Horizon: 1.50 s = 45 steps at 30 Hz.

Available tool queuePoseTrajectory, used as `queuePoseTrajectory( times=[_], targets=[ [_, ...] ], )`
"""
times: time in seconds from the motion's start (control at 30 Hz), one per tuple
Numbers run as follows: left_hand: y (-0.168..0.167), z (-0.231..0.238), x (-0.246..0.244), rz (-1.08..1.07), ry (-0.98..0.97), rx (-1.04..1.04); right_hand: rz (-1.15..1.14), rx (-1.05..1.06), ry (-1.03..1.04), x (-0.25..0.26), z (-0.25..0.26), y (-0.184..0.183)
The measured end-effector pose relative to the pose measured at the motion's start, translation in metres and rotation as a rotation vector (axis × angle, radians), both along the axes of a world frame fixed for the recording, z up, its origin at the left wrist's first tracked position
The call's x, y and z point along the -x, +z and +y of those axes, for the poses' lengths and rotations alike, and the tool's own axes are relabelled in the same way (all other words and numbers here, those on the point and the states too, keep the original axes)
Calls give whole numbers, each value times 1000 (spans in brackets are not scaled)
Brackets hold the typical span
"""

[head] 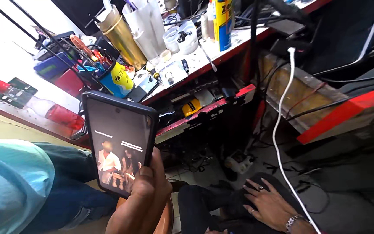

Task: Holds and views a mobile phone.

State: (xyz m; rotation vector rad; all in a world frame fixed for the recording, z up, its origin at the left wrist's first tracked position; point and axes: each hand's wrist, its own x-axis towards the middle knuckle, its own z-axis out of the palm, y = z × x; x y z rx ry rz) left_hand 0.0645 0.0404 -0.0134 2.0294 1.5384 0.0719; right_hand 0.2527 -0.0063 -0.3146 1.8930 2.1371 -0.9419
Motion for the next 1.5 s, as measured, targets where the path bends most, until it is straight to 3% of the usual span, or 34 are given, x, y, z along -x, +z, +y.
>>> queuePoseTrajectory(
  times=[0.1, 0.13, 0.2, 0.23, 0.27, 0.3, 0.37, 0.43, 0.53, 0.7, 0.97, 1.17, 1.3, 1.43, 1.5],
  targets=[
    [-4, 2, 0, 52, -24, 96, 1, 18, -14, -3, 1, 1],
    [-30, -8, 10, 27, -54, 42, -1, 19, -12, -3, 0, 1],
    [-147, -47, 48, -205, -113, -402, -8, 11, -11, -3, 0, 0],
    [-180, -61, 56, -271, -106, -467, -6, 1, -12, -3, 0, 0],
    [-181, -61, 57, -270, -106, -466, -8, -2, -13, -3, 0, 0],
    [-153, -48, 53, -211, -114, -415, -14, 7, -12, -3, 0, 0],
    [-47, -12, 21, -3, -83, -69, -4, 5, -18, -3, 0, 2],
    [-10, 0, 4, 48, -60, -6, 12, -7, -25, -3, -1, 3],
    [-17, -3, 8, 31, -87, -78, 15, -4, -33, -3, 0, 4],
    [-4, -1, -1, 53, -71, 85, 2, 55, -29, -2, 3, 10],
    [4, -3, -5, 6, -46, 84, 6, 79, -22, -1, 5, 17],
    [23, -6, -19, -72, 52, 208, 8, 88, -22, -1, 5, 18],
    [27, -8, -20, -71, 46, 151, 19, 90, -23, -1, 5, 19],
    [21, -14, -21, -166, 61, -179, 30, 91, -29, -2, 4, 19],
    [28, -14, -25, -145, 73, -78, 26, 84, -29, -3, 4, 18]
  ],
)
